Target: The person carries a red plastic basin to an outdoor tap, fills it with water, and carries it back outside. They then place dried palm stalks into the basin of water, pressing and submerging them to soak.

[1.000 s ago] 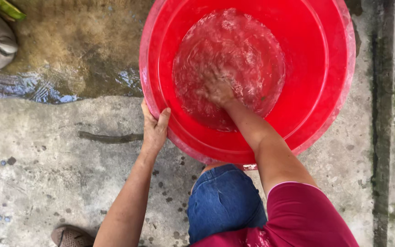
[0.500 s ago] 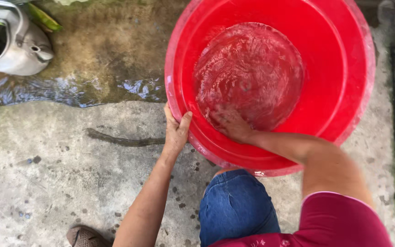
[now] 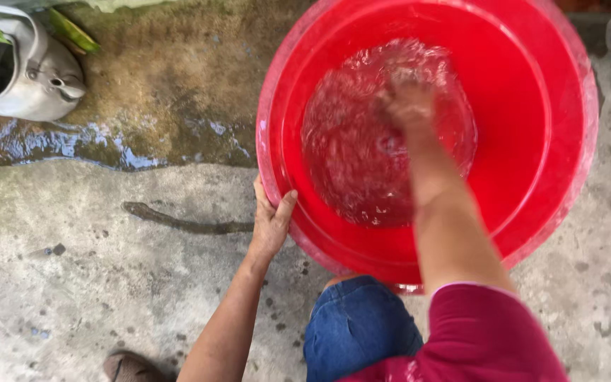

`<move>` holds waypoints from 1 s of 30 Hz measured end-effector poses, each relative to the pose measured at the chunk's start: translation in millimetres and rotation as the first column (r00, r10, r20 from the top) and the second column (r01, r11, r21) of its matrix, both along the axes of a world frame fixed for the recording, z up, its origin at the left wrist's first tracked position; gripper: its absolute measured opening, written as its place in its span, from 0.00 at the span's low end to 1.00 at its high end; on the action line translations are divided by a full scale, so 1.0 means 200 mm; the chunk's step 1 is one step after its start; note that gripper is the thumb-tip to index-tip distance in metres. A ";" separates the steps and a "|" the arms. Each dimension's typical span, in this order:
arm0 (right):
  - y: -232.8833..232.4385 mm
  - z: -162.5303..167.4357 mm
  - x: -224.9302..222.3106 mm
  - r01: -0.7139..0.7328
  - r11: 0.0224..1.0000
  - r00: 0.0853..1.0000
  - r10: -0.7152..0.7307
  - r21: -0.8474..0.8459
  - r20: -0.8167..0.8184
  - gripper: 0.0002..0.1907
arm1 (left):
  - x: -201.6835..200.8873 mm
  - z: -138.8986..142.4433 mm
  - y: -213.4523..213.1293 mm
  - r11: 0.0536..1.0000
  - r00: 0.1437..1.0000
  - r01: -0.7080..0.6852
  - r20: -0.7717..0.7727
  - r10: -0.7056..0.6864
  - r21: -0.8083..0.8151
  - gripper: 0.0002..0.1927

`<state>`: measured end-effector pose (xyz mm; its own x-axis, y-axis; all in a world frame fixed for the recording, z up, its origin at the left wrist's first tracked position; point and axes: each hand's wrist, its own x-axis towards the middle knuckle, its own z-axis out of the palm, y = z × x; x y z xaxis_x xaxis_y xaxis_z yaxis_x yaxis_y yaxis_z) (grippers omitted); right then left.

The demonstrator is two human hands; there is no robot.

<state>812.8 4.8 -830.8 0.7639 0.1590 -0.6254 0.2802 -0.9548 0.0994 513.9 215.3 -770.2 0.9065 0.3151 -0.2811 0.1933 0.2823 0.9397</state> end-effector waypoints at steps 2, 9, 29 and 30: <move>-0.28 -0.02 -0.07 0.039 0.998 0.999 -0.040 -0.046 -0.019 0.43 | -0.01 -0.02 -0.01 0.999 0.999 -0.020 -0.042 0.018 -0.040 0.31; -0.52 -0.20 -0.83 -0.658 0.737 0.662 0.470 -0.154 -0.584 0.37 | -0.01 -0.13 -0.02 0.997 0.998 -0.050 0.038 0.052 -0.056 0.31; -0.60 0.19 -0.90 -0.193 0.894 0.595 0.435 0.405 -0.676 0.40 | 0.02 -0.03 -0.06 0.969 0.993 -0.112 -0.020 0.119 0.222 0.29; -0.60 0.25 -1.00 -0.057 0.859 0.609 0.434 0.510 -0.663 0.41 | 0.01 -0.02 -0.07 0.939 0.986 -0.106 -0.088 0.142 0.328 0.29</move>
<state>613.7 -114.2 -781.0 -0.0381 0.6388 -0.7684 0.3040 -0.7251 -0.6179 516.8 201.0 -774.8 0.8241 0.5127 -0.2409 0.2821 -0.0025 0.9594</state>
